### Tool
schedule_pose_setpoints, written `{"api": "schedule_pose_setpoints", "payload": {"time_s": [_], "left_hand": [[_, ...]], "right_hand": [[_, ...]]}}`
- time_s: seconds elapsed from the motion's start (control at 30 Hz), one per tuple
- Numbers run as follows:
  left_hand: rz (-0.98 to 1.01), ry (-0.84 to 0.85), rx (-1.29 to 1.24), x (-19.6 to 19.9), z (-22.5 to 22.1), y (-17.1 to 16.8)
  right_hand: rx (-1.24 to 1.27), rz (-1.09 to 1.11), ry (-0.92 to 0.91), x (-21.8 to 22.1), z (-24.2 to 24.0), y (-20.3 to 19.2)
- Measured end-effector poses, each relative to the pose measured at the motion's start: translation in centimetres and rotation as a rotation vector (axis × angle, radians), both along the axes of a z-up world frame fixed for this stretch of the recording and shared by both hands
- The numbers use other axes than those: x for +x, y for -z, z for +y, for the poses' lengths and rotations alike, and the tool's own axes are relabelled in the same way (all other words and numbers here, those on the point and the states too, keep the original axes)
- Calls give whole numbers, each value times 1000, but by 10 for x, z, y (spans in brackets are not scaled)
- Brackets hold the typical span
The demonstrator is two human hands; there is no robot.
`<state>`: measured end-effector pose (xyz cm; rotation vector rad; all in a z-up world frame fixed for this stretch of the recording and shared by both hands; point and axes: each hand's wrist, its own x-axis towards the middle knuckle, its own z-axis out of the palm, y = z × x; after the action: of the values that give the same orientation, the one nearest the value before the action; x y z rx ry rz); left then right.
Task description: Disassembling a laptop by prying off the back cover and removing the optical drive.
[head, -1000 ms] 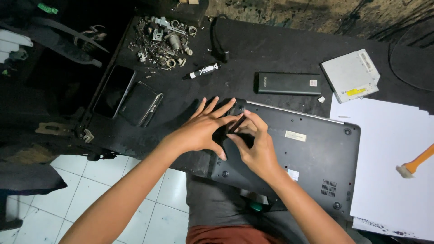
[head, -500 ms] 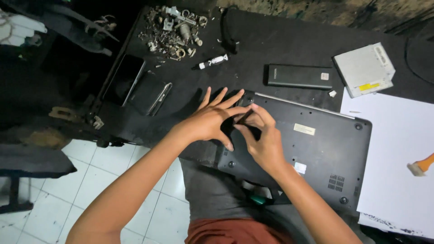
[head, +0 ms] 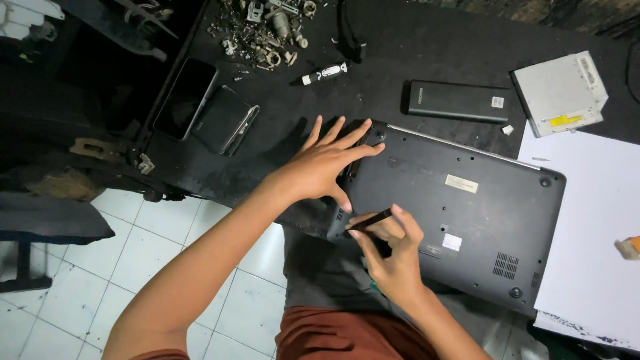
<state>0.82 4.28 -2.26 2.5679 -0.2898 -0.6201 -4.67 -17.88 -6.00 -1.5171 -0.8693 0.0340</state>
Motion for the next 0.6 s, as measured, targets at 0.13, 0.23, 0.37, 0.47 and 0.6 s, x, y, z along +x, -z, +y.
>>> {"api": "schedule_pose_setpoints", "payload": {"time_s": [0.13, 0.23, 0.37, 0.47, 0.6], "left_hand": [[-21, -3, -14, -1, 0, 2], [-19, -5, -25, -2, 0, 2], [-26, 4, -15, -1, 1, 1], [-38, 15, -31, 0, 2, 0], [-42, 45, -23, 0, 2, 0]], "right_hand": [[7, -48, -24, -5, 1, 13], [-8, -66, -20, -11, 0, 22], [-73, -348, 76, -7, 1, 23], [-5, -232, 7, -8, 3, 18], [7, -238, 7, -5, 3, 11]]}}
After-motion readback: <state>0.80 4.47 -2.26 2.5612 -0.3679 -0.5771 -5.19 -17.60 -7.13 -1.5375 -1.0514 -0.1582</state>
